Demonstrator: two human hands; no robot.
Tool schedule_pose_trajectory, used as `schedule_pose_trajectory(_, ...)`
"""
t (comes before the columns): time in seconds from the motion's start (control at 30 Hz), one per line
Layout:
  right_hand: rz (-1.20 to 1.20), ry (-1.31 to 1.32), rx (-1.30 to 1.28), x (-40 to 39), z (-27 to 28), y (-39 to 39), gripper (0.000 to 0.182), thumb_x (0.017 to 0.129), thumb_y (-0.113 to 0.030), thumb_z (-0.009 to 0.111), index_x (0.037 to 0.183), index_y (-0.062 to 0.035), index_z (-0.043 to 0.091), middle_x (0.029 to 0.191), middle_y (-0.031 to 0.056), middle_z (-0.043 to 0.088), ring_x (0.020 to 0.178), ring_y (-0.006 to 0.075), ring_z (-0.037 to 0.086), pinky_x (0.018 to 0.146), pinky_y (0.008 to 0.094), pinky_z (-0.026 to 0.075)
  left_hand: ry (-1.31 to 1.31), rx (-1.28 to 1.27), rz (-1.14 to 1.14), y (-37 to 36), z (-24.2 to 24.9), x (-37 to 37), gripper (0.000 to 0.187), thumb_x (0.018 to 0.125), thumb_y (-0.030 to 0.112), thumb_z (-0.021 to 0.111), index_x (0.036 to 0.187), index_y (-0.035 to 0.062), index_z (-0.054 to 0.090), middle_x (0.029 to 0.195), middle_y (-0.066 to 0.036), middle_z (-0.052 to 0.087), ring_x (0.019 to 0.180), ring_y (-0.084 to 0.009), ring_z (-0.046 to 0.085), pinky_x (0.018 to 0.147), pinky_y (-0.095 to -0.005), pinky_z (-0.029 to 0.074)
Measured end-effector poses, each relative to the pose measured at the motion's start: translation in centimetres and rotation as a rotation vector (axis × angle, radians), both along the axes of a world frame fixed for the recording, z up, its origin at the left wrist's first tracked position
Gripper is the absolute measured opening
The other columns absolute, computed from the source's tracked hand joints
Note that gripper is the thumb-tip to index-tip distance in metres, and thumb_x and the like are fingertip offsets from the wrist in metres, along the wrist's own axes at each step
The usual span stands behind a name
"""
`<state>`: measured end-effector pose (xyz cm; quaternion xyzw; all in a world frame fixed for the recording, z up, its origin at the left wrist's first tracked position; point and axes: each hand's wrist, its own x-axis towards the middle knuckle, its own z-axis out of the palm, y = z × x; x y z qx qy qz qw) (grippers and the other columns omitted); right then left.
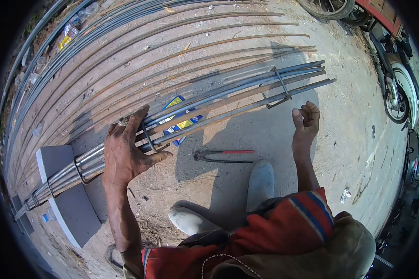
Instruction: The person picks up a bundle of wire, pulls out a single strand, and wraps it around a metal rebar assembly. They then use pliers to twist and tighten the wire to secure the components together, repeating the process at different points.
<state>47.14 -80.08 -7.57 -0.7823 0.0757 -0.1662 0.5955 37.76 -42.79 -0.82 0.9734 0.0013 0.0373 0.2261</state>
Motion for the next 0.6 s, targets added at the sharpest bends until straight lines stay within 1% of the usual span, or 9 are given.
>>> schedule_pose_trajectory(0.1, 0.304, 0.041, -0.281, 1.1, -1.3, -0.7, 0.053, 0.074, -0.012, 0.076, 0.118, -0.0024, 0.048, 0.106, 0.0066, 0.052, 0.087, 0.012, 0.057, 0.08, 0.0266, 0.047, 0.08, -0.078, 0.074, -0.7, 0.5, 0.3, 0.107, 0.034, 0.05, 0.086, 0.127, 0.0082, 0.051, 0.1, -0.014, 0.067, 0.093, -0.0319, 0.061, 0.087, -0.0417, 0.045)
schedule_pose_trajectory(0.13, 0.327, -0.066, -0.292, 1.3, -1.9, -0.5, 0.053, 0.074, -0.018, 0.077, 0.117, -0.0036, 0.049, 0.103, 0.0053, 0.055, 0.084, 0.0133, 0.06, 0.076, 0.0285, 0.05, 0.044, -0.063, 0.067, -0.6, 0.2, 0.4, 0.107, 0.032, 0.049, 0.087, 0.125, 0.0072, 0.053, 0.101, -0.014, 0.067, 0.09, -0.0321, 0.061, 0.085, -0.0399, 0.046)
schedule_pose_trajectory(0.23, 0.397, -0.014, -0.327, 2.5, -1.0, 0.5, 0.044, 0.075, -0.019, 0.076, 0.109, -0.0035, 0.054, 0.091, 0.0041, 0.057, 0.083, 0.0137, 0.06, 0.076, 0.0284, 0.05, 0.074, -0.069, 0.075, -1.2, 0.6, 0.5, 0.107, 0.032, 0.043, 0.088, 0.123, 0.0007, 0.052, 0.109, -0.018, 0.063, 0.103, -0.0295, 0.061, 0.089, -0.0384, 0.048)
schedule_pose_trajectory(0.33, 0.406, 0.093, -0.392, 3.3, 0.2, 0.8, 0.034, 0.073, -0.02, 0.078, 0.096, -0.004, 0.058, 0.081, 0.0029, 0.058, 0.078, 0.0123, 0.057, 0.071, 0.0273, 0.048, 0.046, -0.013, 0.049, -1.3, 0.7, 0.7, 0.102, 0.035, 0.035, 0.091, 0.123, 0.0007, 0.053, 0.109, -0.017, 0.064, 0.102, -0.0273, 0.062, 0.089, -0.0368, 0.049)
schedule_pose_trajectory(0.4, 0.272, -0.119, -0.426, 2.7, 0.1, 0.8, 0.03, 0.072, -0.02, 0.078, 0.085, -0.0035, 0.057, 0.074, 0.0021, 0.055, 0.071, 0.0114, 0.053, 0.068, 0.0258, 0.044, 0.052, -0.022, 0.087, -1.3, 0.8, 0.5, 0.098, 0.038, 0.03, 0.092, 0.123, 0.0014, 0.052, 0.11, -0.016, 0.064, 0.103, -0.0269, 0.061, 0.09, -0.0365, 0.048)
schedule_pose_trajectory(0.43, 0.263, -0.333, -0.392, 1.5, 0.7, 1.3, 0.032, 0.072, -0.02, 0.078, 0.087, -0.0032, 0.055, 0.075, 0.0024, 0.052, 0.072, 0.0118, 0.049, 0.067, 0.0257, 0.041, 0.051, -0.054, 0.107, -1.2, 0.5, 0.5, 0.096, 0.039, 0.026, 0.092, 0.123, 0.0019, 0.052, 0.11, -0.015, 0.064, 0.105, -0.0268, 0.061, 0.09, -0.0365, 0.048)
schedule_pose_trajectory(0.47, 0.332, -0.405, -0.329, 0.2, 2.1, 2.3, 0.04, 0.071, -0.025, 0.078, 0.094, -0.0029, 0.054, 0.088, 0.0054, 0.051, 0.085, 0.0181, 0.051, 0.076, 0.0306, 0.043, 0.015, -0.074, 0.124, -0.6, -0.8, 0.2, 0.107, 0.035, 0.053, 0.086, 0.125, 0.0087, 0.053, 0.111, -0.016, 0.063, 0.101, -0.0326, 0.061, 0.092, -0.0402, 0.043)
schedule_pose_trajectory(0.53, 0.423, -0.574, -0.537, -1.3, 4.1, 5.0, 0.058, 0.066, -0.031, 0.081, 0.108, -0.0044, 0.052, 0.111, 0.0102, 0.047, 0.11, 0.0299, 0.044, 0.092, 0.0406, 0.04, 0.002, 0.011, 0.091, -0.9, -0.4, 0.4, 0.11, 0.035, 0.057, 0.084, 0.128, 0.0089, 0.051, 0.109, -0.016, 0.064, 0.101, -0.033, 0.061, 0.093, -0.0415, 0.042)
schedule_pose_trajectory(0.6, 0.533, -0.413, -0.853, -2.1, 6.4, 7.5, 0.082, 0.061, -0.047, 0.081, 0.127, -0.0111, 0.046, 0.131, 0.0133, 0.037, 0.128, 0.0413, 0.026, 0.102, 0.0599, 0.024, -0.016, 0.057, -0.002, -1.3, -0.5, 1.0, 0.116, 0.036, 0.066, 0.079, 0.132, 0.0091, 0.047, 0.107, -0.015, 0.065, 0.098, -0.033, 0.061, 0.094, -0.0433, 0.04)
